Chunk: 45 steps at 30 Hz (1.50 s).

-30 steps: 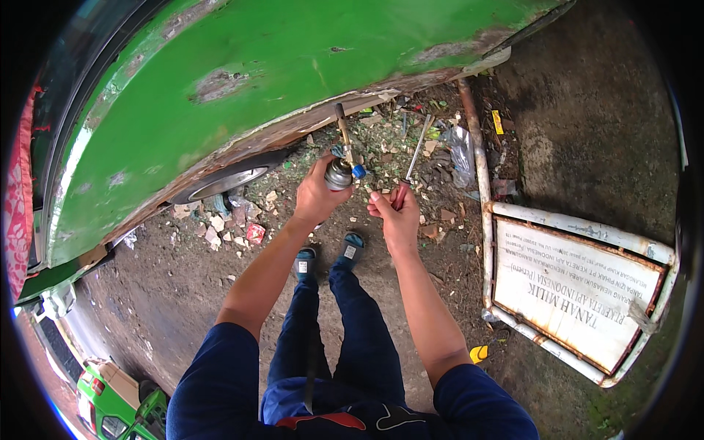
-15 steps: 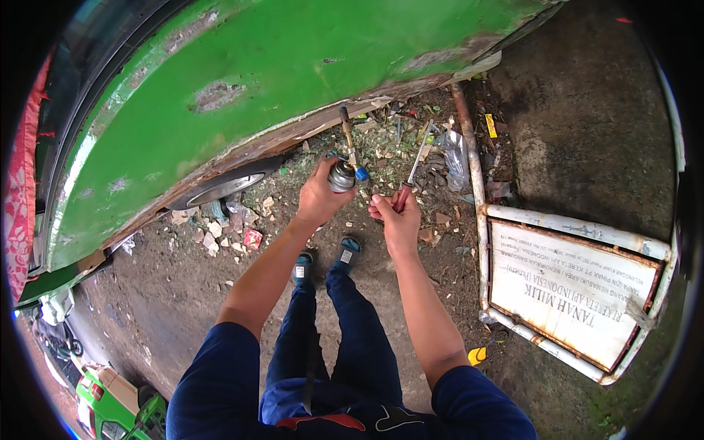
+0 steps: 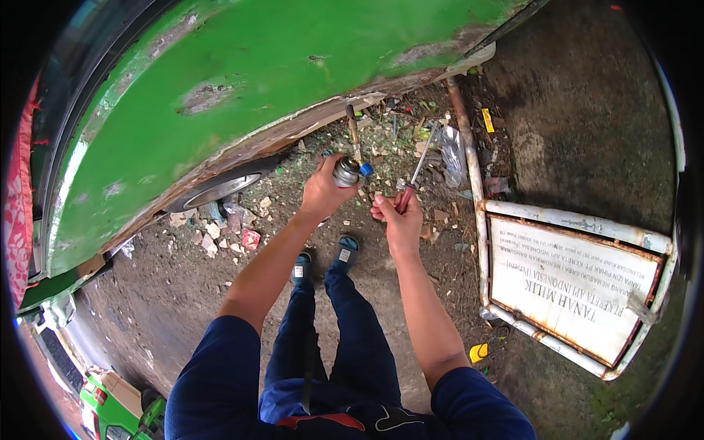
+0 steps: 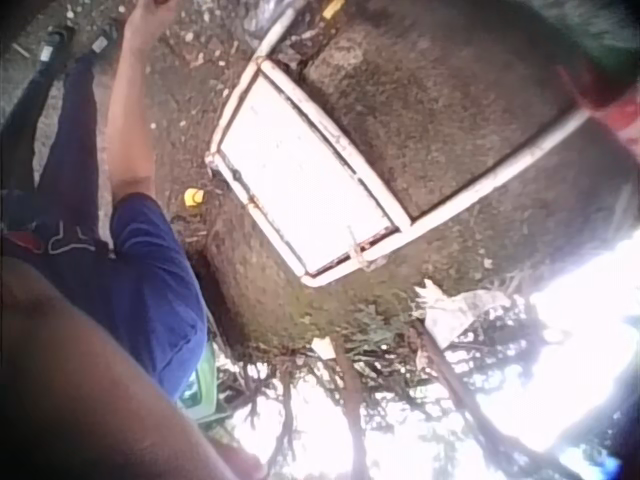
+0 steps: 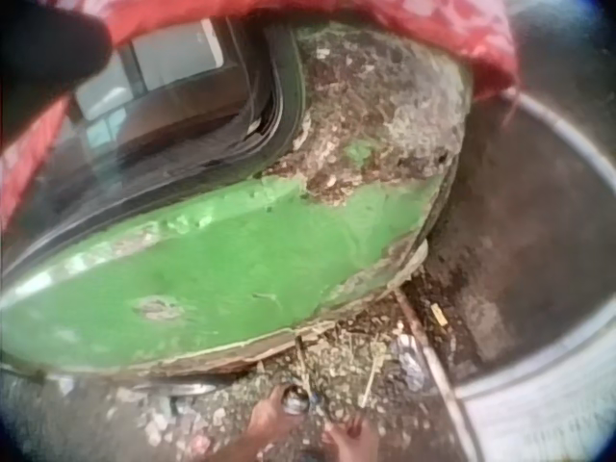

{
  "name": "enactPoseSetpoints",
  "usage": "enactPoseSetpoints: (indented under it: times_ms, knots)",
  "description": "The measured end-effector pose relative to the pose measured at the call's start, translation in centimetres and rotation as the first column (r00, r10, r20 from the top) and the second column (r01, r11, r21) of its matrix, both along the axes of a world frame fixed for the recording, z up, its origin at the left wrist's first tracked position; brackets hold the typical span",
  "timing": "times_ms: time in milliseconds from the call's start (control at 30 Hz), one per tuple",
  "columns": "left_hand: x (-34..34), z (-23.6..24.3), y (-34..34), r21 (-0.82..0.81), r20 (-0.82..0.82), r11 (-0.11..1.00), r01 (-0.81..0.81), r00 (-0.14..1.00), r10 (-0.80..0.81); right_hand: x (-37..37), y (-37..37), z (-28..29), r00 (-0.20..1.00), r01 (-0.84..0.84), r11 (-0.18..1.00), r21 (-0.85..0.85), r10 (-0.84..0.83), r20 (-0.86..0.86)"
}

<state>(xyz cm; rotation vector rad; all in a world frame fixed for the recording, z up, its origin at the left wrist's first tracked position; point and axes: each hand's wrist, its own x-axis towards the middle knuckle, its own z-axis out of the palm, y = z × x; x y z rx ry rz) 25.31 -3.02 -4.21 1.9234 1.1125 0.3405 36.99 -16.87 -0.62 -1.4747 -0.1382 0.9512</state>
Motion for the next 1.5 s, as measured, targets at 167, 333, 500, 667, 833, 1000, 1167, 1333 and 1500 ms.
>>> enactPoseSetpoints:
  times_ms: [167, 333, 500, 667, 833, 1000, 1167, 1333, 1500]
  knots:
    - [0.6, -0.7, -0.1, 0.010, 0.013, 1.000, -0.008, 1.000, 0.008, 0.4, -0.5, -0.3, 1.000, 0.020, 1.000, 0.001, -0.020, 0.018]
    - [1.0, -0.8, -0.2, 0.004, 0.020, 1.000, -0.015, 1.000, 0.015, 0.9, -0.9, -0.8, 1.000, 0.023, 1.000, 0.008, -0.023, 0.013]
    - [1.1, -0.5, 0.0, 0.017, -0.004, 1.000, -0.023, 1.000, 0.023, 1.2, -0.6, -0.6, 1.000, 0.000, 1.000, -0.021, 0.000, 0.013]
    - [1.3, -0.5, 0.0, 0.037, -0.012, 0.999, -0.022, 1.000, 0.023, 1.3, -0.5, -0.3, 1.000, 0.006, 1.000, -0.014, -0.006, 0.004]
    - [1.3, -0.7, 0.1, 0.057, -0.013, 0.998, -0.011, 1.000, 0.012, 1.2, -0.5, -0.4, 1.000, 0.019, 1.000, -0.013, -0.019, -0.008]
    - [1.1, -0.8, 0.2, 0.057, -0.015, 0.998, -0.011, 1.000, 0.012, 1.1, -0.5, -0.6, 1.000, 0.029, 1.000, -0.006, -0.029, -0.007]
    - [1.3, -0.5, 0.0, 0.048, -0.015, 0.999, -0.006, 1.000, 0.007, 1.2, -0.5, -0.5, 1.000, 0.022, 1.000, 0.009, -0.022, -0.001]
    - [1.6, -0.6, 0.1, 0.037, -0.020, 0.999, 0.000, 1.000, 0.001, 1.1, -0.7, -0.3, 1.000, 0.025, 1.000, 0.003, -0.025, -0.004]
    - [2.0, -0.7, 0.2, 0.031, -0.011, 0.999, 0.015, 1.000, -0.015, 1.3, -1.1, -0.8, 0.999, 0.041, 0.999, 0.007, -0.041, -0.016]
